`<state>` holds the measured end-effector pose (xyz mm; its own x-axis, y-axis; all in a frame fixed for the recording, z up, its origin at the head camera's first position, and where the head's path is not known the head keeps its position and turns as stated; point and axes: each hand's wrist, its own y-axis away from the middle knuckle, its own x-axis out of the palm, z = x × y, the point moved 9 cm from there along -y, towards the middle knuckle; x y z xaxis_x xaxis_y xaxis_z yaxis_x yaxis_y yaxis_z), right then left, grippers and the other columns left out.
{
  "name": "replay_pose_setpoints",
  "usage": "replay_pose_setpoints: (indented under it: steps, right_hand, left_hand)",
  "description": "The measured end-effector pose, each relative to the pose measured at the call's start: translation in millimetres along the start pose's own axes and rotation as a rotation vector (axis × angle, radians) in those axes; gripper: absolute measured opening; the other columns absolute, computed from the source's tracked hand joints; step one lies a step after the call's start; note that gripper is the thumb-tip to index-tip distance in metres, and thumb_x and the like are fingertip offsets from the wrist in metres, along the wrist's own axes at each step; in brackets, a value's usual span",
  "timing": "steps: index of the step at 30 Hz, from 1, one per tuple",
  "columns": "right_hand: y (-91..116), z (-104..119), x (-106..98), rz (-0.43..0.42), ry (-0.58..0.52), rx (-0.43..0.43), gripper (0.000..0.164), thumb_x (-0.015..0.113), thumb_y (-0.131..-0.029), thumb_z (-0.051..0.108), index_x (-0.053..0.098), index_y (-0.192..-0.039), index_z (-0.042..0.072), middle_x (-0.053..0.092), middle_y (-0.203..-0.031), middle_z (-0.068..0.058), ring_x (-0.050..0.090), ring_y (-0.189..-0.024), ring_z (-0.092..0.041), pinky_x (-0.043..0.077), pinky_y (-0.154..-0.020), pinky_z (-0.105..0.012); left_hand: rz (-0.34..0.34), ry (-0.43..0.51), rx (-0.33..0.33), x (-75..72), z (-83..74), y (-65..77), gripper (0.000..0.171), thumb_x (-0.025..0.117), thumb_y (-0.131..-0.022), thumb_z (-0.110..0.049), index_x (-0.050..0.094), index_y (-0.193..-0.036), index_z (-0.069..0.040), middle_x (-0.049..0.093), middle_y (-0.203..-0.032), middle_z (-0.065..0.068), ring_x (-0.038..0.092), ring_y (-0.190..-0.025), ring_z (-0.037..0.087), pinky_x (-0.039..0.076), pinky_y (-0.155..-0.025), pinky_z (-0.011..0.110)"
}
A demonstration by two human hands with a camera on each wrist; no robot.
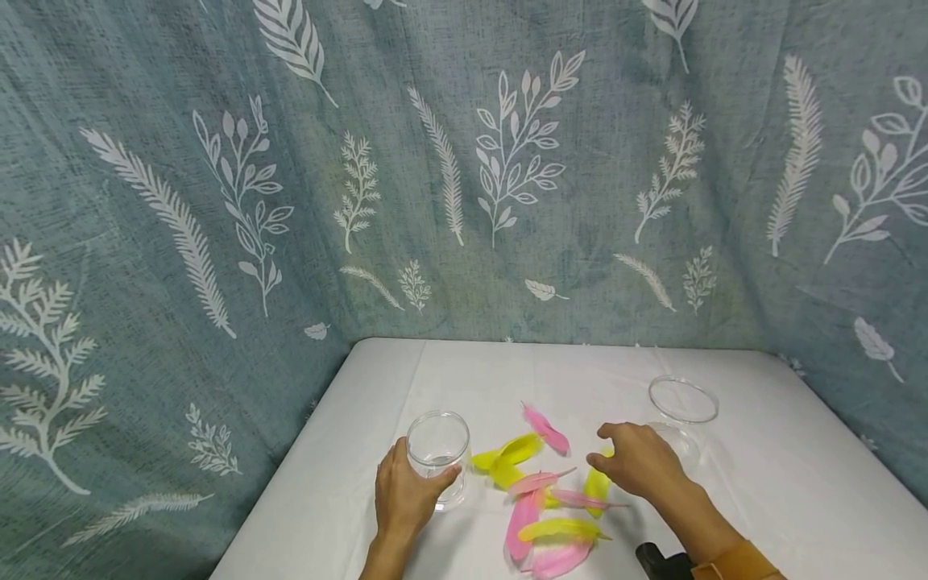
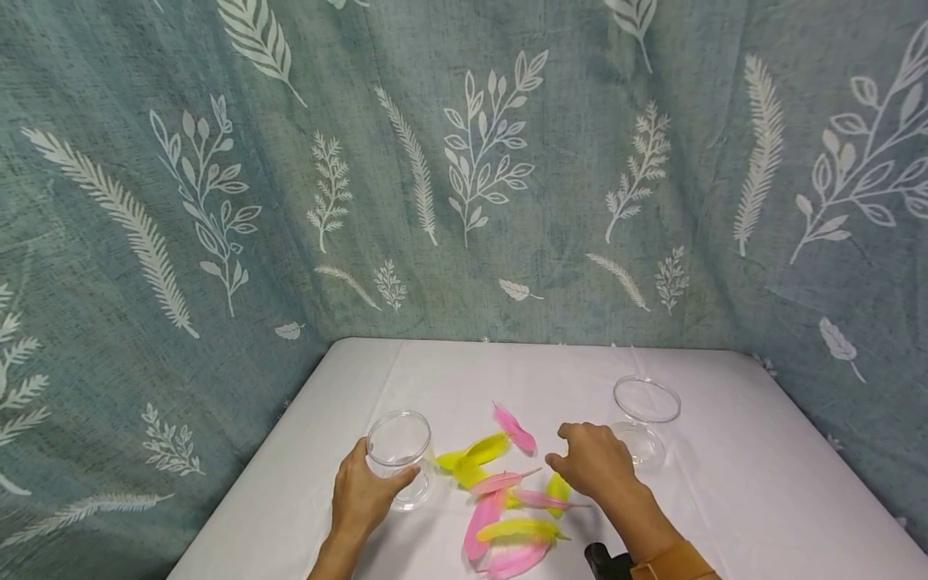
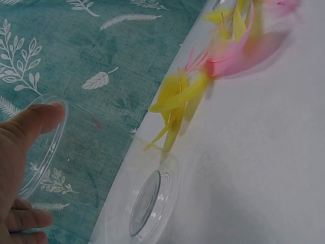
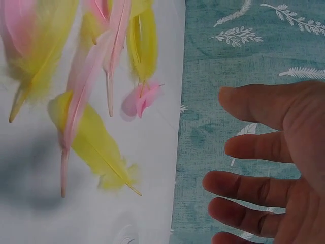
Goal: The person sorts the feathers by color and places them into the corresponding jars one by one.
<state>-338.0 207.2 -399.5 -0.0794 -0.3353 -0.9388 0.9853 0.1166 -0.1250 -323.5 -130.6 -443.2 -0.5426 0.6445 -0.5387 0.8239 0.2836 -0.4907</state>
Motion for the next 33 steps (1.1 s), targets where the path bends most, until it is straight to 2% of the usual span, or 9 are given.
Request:
replay_pose_setpoints:
  steps: [11,21,33]
  right_hand:
    - [-3,-9,23,0.062,-0.038,0.032,0.038,0.078,-0.079,0.028,0.069,-0.104,0.0,0.069,-0.092,-0.011,0.063,-0.077,-0.025,0.051,-0.063,-0.047]
    - [1,3,38,0.104,-0.061,-0.006,0.023,0.08,-0.077,0.025,0.071,-0.088,0.007,0.066,-0.082,-0.003,0.054,-0.064,-0.018,0.047,-0.057,-0.04]
    - [5,6,59,0.154,-0.088,-0.026,0.02,0.083,-0.073,0.019,0.07,-0.086,0.01,0.064,-0.08,-0.001,0.051,-0.061,-0.017,0.045,-0.056,-0.037]
  left_hand:
    - [0.008,-0.002,0.004,1.5,-0.1,0.1,0.086,0.091,-0.056,-0.047,0.058,-0.117,0.004,0.064,-0.107,0.017,0.059,-0.099,0.037,0.048,-0.081,0.049]
    - [0.01,-0.01,-0.002,1.7,-0.3,0.9,0.089,0.091,-0.056,-0.048,0.057,-0.119,0.005,0.063,-0.109,0.018,0.058,-0.1,0.037,0.048,-0.08,0.049]
    - [0.006,-0.015,-0.002,1.6,-0.2,2.1,0.091,0.09,-0.056,-0.049,0.057,-0.12,0.005,0.063,-0.11,0.019,0.058,-0.1,0.037,0.048,-0.08,0.05]
